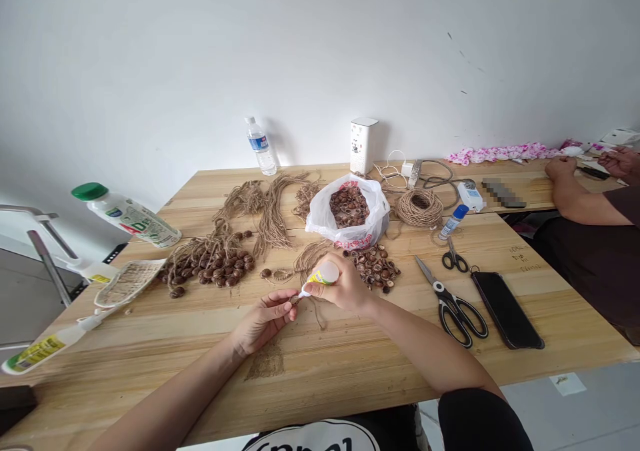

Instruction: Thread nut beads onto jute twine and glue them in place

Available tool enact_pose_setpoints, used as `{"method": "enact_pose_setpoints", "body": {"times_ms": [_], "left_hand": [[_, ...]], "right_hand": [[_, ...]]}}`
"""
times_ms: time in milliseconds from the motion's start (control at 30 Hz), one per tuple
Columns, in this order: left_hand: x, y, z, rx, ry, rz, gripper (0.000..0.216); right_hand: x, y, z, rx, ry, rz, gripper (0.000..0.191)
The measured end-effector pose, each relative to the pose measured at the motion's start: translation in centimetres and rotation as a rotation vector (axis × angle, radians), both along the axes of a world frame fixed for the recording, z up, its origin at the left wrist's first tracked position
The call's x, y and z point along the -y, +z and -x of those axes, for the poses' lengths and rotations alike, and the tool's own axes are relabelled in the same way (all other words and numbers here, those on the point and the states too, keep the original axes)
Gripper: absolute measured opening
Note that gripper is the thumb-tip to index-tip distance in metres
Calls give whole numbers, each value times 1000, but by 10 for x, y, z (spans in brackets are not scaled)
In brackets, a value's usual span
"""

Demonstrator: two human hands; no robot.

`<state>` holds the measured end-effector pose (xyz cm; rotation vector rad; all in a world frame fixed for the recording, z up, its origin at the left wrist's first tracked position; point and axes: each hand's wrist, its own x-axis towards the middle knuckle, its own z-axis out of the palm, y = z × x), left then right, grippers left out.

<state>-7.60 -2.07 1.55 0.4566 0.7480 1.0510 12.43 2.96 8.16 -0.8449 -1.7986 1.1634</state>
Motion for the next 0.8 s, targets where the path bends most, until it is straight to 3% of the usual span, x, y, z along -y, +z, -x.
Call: {"method": "enact_pose_setpoints", "body": {"times_ms": [800], "left_hand": [[1,2,2,13,-14,-29,26]], "right_hand": [[1,4,0,-8,15,-10,31]]}}
